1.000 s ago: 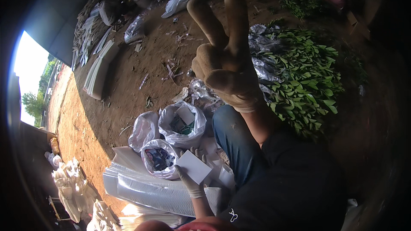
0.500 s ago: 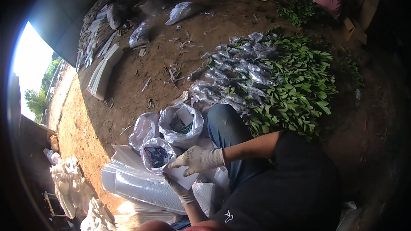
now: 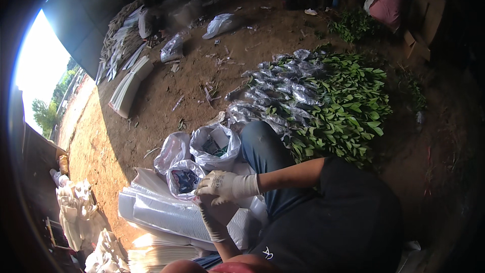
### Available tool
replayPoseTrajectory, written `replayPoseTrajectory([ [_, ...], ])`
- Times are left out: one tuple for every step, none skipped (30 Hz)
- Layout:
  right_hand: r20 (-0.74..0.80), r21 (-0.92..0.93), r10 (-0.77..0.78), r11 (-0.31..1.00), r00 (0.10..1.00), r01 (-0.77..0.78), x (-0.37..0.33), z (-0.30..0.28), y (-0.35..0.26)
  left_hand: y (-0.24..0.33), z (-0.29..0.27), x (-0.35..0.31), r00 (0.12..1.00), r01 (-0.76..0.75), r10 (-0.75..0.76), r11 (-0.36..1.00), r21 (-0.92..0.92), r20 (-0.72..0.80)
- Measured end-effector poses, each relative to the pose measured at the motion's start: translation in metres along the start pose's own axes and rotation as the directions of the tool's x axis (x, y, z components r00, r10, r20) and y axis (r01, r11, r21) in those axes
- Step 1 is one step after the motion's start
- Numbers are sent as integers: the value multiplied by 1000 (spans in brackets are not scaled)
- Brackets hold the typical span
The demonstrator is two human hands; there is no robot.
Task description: The person sits on the ground and repeatedly packs green leaves into white bubble mailers. They fold the mailer flaps and place the sealed packages into a nearby white sack. The process is repeated continuously throughout the clip.
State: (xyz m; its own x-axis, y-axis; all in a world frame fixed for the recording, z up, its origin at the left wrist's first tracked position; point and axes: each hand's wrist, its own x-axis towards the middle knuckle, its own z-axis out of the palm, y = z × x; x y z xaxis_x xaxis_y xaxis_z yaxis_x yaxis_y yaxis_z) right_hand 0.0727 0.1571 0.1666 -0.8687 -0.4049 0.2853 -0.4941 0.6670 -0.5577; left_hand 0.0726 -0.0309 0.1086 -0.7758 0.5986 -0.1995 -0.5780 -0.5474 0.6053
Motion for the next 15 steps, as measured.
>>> replayPoseTrajectory([
  [-3, 4, 1, 1000, 1000, -1, -2, -1, -3, 0, 0, -2, 1000, -21, 21, 999, 25, 12],
  [-19, -1, -12, 1000, 1000, 12, -3, 0, -8, 1, -2, -6, 999, -35, 34, 999, 33, 12],
  [-25, -13, -19, 1000, 999, 19, -4, -2, -12, 1, -2, -8, 999, -52, 51, 998, 37, 14],
  [-5, -42, 8, 999, 1000, -8, -5, -3, -16, 2, -3, -11, 998, -69, 68, 997, 40, 17],
  [-53, -12, -38, 999, 998, 37, -6, -5, -19, 1, -5, -14, 998, -38, 38, 999, 10, 40],
  [-73, 0, -49, 999, 996, 49, -6, -7, -23, 0, -6, -17, 998, -7, 9, 1000, -22, 65],
  [-72, 4, -48, 999, 996, 49, -6, -9, -25, 0, -7, -20, 996, 23, -19, 998, -52, 90],
  [-193, 3, -94, 995, 977, 96, -5, -11, -28, -1, -8, -20, 986, 79, -64, 992, -98, 151],
  [-148, -13, -82, 997, 986, 81, -5, -13, -29, -2, -9, -23, 981, 95, -77, 991, -98, 176],
  [-123, -26, -119, 993, 985, 116, -3, -16, -30, -4, -9, -23, 981, 100, -85, 992, -80, 174],
  [-120, -32, -153, 988, 981, 150, -2, -18, -30, -5, -9, -23, 984, 92, -82, 994, -57, 160],
  [-73, -55, -215, 976, 974, 211, -1, -20, -30, -6, -9, -24, 986, 81, -75, 996, -37, 146],
  [-142, 8, -231, 972, 963, 234, 0, -21, -30, -7, -9, -23, 988, 74, -71, 997, -20, 139],
  [-178, 16, -215, 975, 960, 221, 1, -23, -30, -9, -9, -24, 990, 70, -69, 998, -1, 123],
  [-155, 14, -183, 982, 971, 188, 3, -25, -29, -10, -8, -23, 991, 61, -63, 998, 21, 116],
])
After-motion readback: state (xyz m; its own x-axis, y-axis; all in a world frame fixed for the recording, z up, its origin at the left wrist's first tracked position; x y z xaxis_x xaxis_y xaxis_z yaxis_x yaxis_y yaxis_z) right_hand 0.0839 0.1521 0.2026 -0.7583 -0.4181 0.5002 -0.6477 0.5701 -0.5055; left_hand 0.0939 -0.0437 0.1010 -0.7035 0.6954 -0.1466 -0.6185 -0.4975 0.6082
